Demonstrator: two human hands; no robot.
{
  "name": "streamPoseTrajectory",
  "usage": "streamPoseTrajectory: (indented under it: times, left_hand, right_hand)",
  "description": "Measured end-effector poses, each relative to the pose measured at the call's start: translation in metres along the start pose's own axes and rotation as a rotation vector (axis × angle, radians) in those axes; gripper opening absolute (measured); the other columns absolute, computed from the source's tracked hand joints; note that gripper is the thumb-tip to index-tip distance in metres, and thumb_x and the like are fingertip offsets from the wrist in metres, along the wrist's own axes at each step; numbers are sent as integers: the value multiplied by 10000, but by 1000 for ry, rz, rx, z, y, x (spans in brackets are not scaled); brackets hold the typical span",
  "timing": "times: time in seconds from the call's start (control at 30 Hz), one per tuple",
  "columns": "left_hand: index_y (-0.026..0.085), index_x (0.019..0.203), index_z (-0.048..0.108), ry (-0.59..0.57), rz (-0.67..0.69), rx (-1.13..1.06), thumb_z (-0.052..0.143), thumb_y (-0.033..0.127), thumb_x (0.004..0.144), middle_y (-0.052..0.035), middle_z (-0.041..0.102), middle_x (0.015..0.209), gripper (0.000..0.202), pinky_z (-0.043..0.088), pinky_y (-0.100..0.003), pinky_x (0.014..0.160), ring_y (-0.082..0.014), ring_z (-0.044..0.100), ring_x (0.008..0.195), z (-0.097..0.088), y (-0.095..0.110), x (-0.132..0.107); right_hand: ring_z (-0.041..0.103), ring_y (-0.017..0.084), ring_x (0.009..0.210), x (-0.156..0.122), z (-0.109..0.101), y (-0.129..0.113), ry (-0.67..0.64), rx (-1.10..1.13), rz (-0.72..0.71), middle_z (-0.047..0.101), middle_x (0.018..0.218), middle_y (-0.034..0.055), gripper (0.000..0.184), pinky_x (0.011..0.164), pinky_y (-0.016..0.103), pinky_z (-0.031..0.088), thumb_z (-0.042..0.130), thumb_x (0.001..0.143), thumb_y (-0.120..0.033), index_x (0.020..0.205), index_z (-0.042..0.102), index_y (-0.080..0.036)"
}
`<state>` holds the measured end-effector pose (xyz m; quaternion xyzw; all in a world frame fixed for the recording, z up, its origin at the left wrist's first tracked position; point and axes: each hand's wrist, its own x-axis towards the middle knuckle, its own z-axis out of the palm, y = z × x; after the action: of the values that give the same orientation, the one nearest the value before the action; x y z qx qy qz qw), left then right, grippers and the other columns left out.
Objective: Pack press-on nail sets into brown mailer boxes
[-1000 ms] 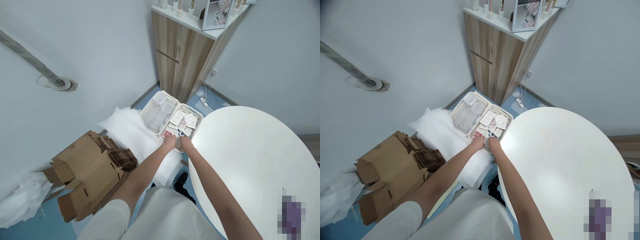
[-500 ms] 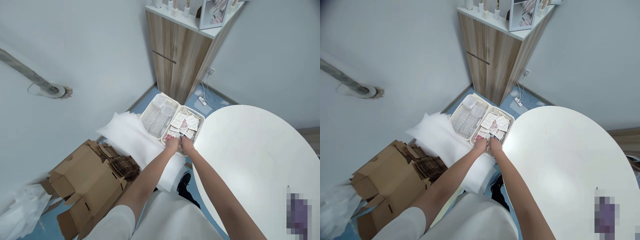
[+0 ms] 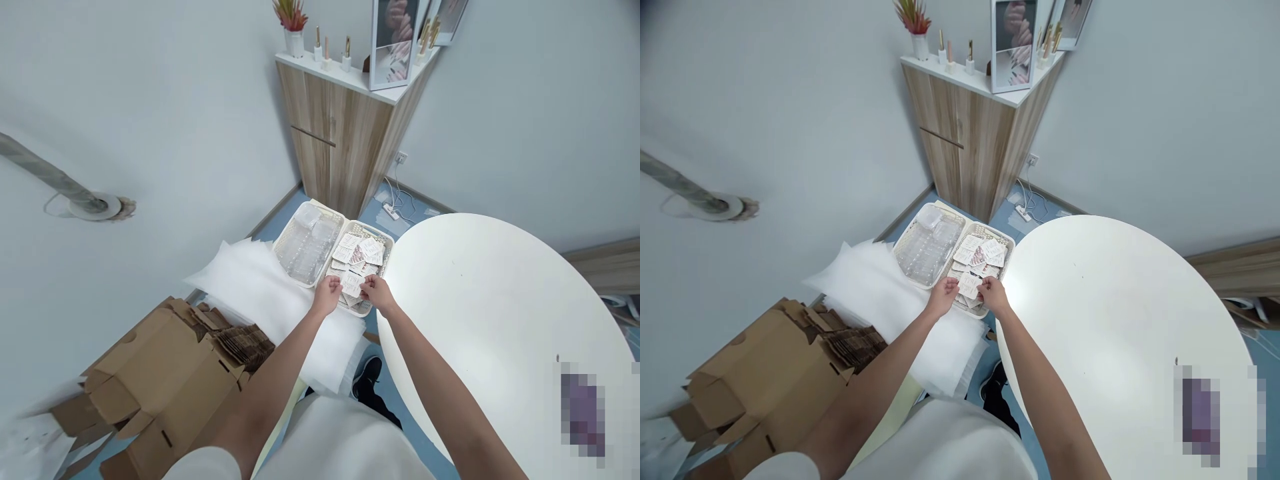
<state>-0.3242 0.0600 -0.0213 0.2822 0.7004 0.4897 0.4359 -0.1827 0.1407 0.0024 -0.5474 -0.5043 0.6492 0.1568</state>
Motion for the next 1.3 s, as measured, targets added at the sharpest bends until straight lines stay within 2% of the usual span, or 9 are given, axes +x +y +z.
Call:
streamPoseTrajectory:
  times: [0.2, 0.37, 0.6, 0.73, 0.8, 0.93, 1.07, 1.17, 1.3]
  left_hand:
    - [123, 821, 565, -71, -36, -210, 608, 244, 679, -46, 623, 728, 192, 486, -263, 636, -120, 594, 646, 15, 15, -15]
    - [126, 792, 569, -165, -23, -168, 595, 270, 682, -35, 612, 718, 184, 481, -253, 599, -115, 591, 609, 38, 29, -35]
    - [143, 910, 545, -461, 44, 58, 551, 314, 721, -36, 583, 741, 255, 463, -259, 600, -124, 588, 639, 100, 40, -97]
    - [227, 1144, 461, -543, 349, 305, 693, 327, 572, -65, 530, 1044, 625, 460, -290, 687, -172, 554, 862, 143, 52, -143]
    - [247, 1164, 459, -655, 439, 377, 730, 322, 516, -57, 530, 1062, 707, 456, -289, 699, -176, 545, 869, 167, 57, -164]
    - [189, 914, 604, -796, 290, 366, 606, 373, 668, -37, 613, 803, 308, 459, -263, 633, -141, 573, 700, 219, 53, -199]
    - [153, 748, 600, -752, 117, 235, 593, 357, 684, -27, 607, 680, 213, 466, -253, 606, -119, 574, 615, 258, 36, -227]
    - [142, 746, 591, -660, 32, 127, 609, 350, 676, -25, 601, 662, 220, 478, -267, 637, -114, 576, 612, 270, 29, -239]
    - [138, 754, 592, -606, -22, 58, 627, 355, 660, -30, 607, 678, 239, 484, -285, 668, -119, 581, 630, 273, 28, -242]
  right_hand:
    - [555, 105, 533, -31, -9, -4, 21, 199, -24, 549, 577, -28, 170, 559, 271, 508, 608, 644, -277, 711, 476, -195]
    - [574, 109, 576, -73, -39, 3, 75, 227, -62, 573, 673, -10, 198, 600, 293, 512, 607, 647, -326, 725, 487, -189]
    - [554, 102, 584, -149, -117, 39, 212, 179, -158, 563, 718, -10, 214, 594, 283, 489, 571, 674, -355, 803, 529, -189]
    - [555, 128, 616, -194, -173, 73, 216, 133, -167, 585, 702, 11, 256, 560, 274, 462, 535, 698, -351, 880, 581, -177]
    - [568, 150, 673, -213, -201, 90, 192, 93, -177, 619, 766, 39, 279, 575, 279, 456, 516, 711, -345, 914, 606, -177]
    - [579, 182, 787, -241, -247, 117, 183, 6, -215, 644, 887, 56, 269, 660, 304, 450, 519, 708, -337, 901, 646, -199]
    - [576, 172, 780, -259, -280, 132, 269, 13, -224, 644, 853, 50, 294, 686, 305, 448, 554, 691, -352, 933, 633, -205]
    - [574, 146, 762, -271, -295, 143, 354, 129, -203, 628, 852, 45, 336, 707, 301, 453, 546, 702, -391, 976, 597, -203]
    - [585, 124, 662, -284, -297, 162, 301, 293, -91, 609, 799, 37, 346, 653, 292, 471, 581, 671, -420, 928, 581, -188]
